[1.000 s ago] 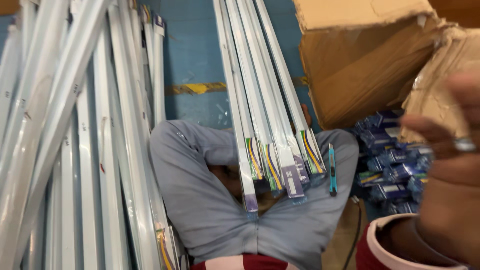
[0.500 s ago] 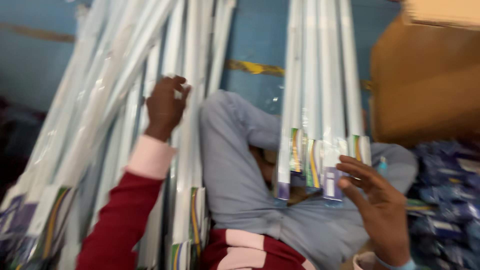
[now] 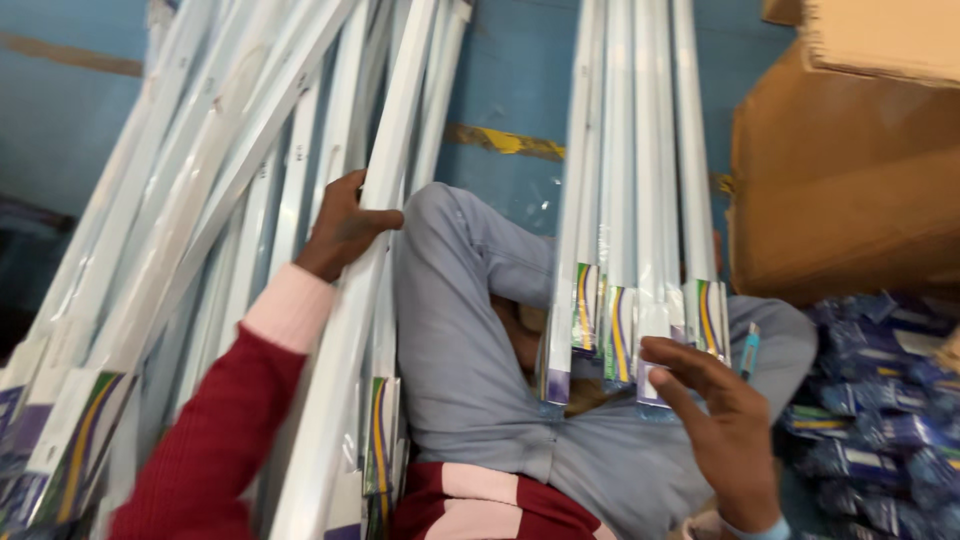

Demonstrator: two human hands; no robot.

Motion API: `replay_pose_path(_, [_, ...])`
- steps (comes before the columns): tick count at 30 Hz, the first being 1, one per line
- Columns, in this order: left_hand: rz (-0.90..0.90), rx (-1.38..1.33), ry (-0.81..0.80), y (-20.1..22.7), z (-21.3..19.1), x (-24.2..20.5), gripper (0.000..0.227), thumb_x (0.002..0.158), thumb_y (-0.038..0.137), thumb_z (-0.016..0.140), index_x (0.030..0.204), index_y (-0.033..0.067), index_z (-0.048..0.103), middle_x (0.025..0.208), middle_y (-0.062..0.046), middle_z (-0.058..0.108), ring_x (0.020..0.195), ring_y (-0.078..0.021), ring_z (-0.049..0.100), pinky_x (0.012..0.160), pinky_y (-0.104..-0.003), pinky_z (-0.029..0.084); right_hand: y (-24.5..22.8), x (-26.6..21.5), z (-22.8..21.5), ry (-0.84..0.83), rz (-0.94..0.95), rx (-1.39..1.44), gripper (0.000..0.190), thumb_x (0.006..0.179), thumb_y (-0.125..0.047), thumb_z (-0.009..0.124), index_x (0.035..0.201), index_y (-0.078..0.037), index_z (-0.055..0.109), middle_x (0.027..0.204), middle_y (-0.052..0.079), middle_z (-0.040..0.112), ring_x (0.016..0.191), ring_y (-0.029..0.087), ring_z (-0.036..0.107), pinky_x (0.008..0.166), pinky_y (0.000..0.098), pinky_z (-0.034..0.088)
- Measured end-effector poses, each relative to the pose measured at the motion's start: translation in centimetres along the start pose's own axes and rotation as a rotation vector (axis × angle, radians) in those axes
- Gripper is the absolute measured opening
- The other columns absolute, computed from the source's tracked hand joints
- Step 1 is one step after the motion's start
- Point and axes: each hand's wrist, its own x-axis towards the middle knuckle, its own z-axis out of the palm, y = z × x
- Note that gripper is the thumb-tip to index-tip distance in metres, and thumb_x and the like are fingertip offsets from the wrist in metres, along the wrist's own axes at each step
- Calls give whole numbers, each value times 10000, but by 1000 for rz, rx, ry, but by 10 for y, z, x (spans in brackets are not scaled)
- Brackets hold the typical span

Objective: The person sits on the floor and repeatedly picks up long white light tubes, uses a blue marker to write on them, and places them back into a stack. The person handles the tubes one at a time and continues the marking process throughout the clip.

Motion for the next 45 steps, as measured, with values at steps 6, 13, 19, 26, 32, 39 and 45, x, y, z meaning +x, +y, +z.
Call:
replay_pose_path(6, [-174,-286,-264,77,33,-80,607,753,-18,734,1326,33,541,987,-132,662,722,-227,712,495,-338,623,4,13,14,-58,-13,-73,289,957,-114,688,1216,-2,747,1141,138,789,1056,196,744,904,313,576])
replay_pose_path(13, [-347,-116,-456,105,111,-172,880,751,113,824,1416,112,247,1021,-124,634,707,-213,677,511,-317,566,14,64,95,-274,200,714,649,964,-320,657,1476,-48,364,1190,165,685,1008,256,716,807,384,626])
replay_pose_path(19, [-535,-333,-517,79,135,-155,712,814,369,738,1342,116,332,949,-96,665,753,-190,711,536,-326,591,36,56,102,-270,359,716,504,987,-337,635,1403,-87,498,975,62,688,792,117,686,688,255,583])
replay_pose_path(26, [-513,-730,-665,67,138,-113,533,992,466,568,1220,-15,600,984,-90,679,770,-174,717,596,-293,625,62,73,108,-311,229,502,274,1027,-240,664,1187,-18,650,795,14,604,606,57,516,524,227,432])
replay_pose_path(32, [-217,-111,-413,86,137,-122,565,920,274,594,1454,139,464,1012,-124,680,745,-267,664,545,-385,587,69,85,75,-378,53,256,344,1027,-192,646,1341,-51,633,1112,8,666,914,43,637,749,214,555])
replay_pose_path(39, [264,282,-135,101,137,-152,686,893,151,717,1465,62,350,1275,-278,626,949,-449,707,707,-496,580,85,30,-54,477,-179,-930,324,1016,-207,807,1272,-44,695,1185,175,670,1087,361,653,948,474,528])
replay_pose_path(45, [174,216,-179,96,146,-147,611,867,158,754,1387,62,447,1145,-242,707,867,-426,734,692,-485,586,137,2,-91,417,149,-1077,534,846,-288,868,1228,26,667,1142,285,635,997,471,621,784,532,504])
